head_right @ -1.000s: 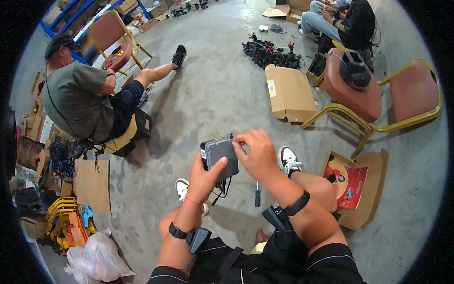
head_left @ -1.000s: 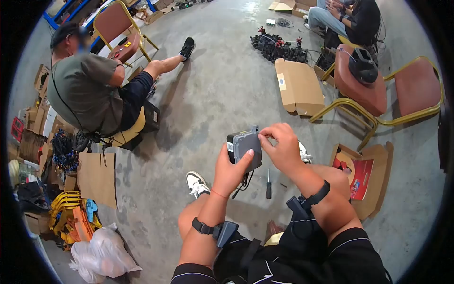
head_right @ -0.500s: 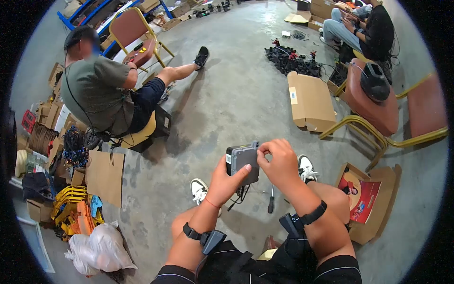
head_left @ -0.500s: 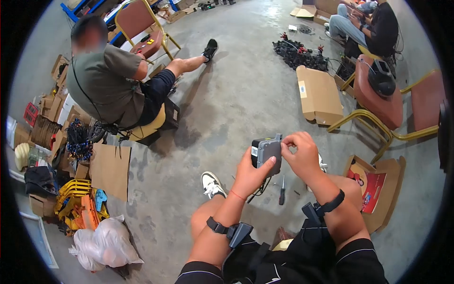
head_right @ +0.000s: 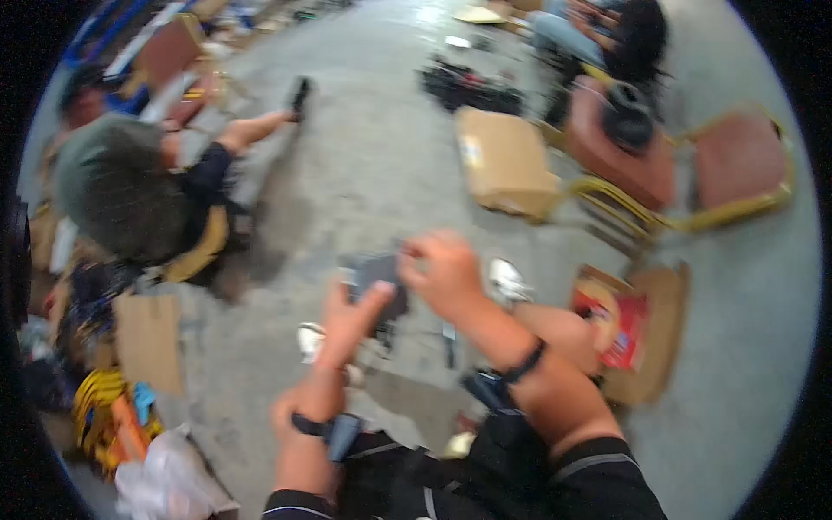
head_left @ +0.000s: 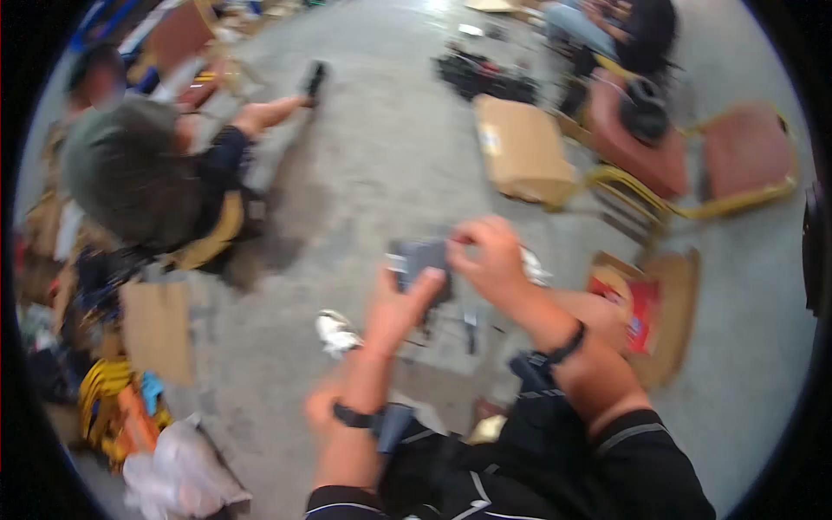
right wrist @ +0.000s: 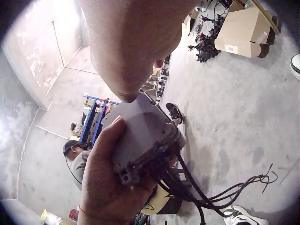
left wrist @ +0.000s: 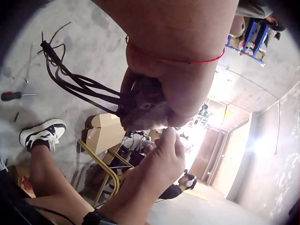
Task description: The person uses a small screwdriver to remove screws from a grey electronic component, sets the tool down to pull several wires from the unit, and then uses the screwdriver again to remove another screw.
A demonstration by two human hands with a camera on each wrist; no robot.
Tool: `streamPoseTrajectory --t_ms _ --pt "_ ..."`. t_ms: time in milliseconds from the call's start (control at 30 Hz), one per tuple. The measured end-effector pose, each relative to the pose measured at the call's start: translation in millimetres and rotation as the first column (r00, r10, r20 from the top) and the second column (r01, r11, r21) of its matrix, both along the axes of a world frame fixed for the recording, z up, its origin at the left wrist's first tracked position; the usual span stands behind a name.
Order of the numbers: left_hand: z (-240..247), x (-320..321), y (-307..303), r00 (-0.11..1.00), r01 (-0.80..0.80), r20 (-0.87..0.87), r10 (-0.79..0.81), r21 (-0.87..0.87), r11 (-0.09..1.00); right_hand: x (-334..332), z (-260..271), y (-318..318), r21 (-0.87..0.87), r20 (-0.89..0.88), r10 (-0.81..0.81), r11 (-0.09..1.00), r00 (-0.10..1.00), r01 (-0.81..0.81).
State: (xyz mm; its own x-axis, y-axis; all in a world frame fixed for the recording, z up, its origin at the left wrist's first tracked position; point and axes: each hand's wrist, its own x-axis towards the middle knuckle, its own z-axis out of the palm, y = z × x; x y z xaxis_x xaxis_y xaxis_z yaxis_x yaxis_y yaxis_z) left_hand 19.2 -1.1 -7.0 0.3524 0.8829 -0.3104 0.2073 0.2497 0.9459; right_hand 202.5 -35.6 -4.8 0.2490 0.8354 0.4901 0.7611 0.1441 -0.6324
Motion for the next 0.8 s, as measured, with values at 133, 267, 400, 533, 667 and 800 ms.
streamPoseTrajectory --t_ms 133,267,400,533,667,800 --pt "21.7 10.9 -7.6 0.963 -0.001 0.269 0.026 -0.092 0.996 1.2 8.1 -3.8 -0.022 -0.054 0.019 1.000 0.998 -0.020" --pt "16.5 6.4 -6.8 0.992 -0.030 0.121 0.025 0.042 0.999 -2.3 12.8 -5.4 0.001 -0.027 -0.002 1.000 1.000 0.002" --pt "19.2 8.6 -4.6 0.988 -0.025 0.153 0.021 0.026 0.999 1.1 14.3 -3.4 0.021 0.019 0.004 1.000 1.000 -0.004" --pt "15.9 7.5 -5.5 0.992 -0.020 0.126 0.014 0.046 0.999 -1.0 15.0 -4.7 0.041 0.050 -0.005 0.999 0.999 0.003" --pt "17.9 7.7 -6.4 0.991 -0.020 0.132 0.011 0.068 0.998 -0.9 15.0 -4.7 0.078 0.101 -0.011 0.997 0.995 0.003" --pt "17.9 6.4 -6.2 0.996 -0.013 0.094 0.006 0.072 0.997 -1.6 14.2 -4.7 0.108 0.174 -0.016 0.994 0.985 -0.003"
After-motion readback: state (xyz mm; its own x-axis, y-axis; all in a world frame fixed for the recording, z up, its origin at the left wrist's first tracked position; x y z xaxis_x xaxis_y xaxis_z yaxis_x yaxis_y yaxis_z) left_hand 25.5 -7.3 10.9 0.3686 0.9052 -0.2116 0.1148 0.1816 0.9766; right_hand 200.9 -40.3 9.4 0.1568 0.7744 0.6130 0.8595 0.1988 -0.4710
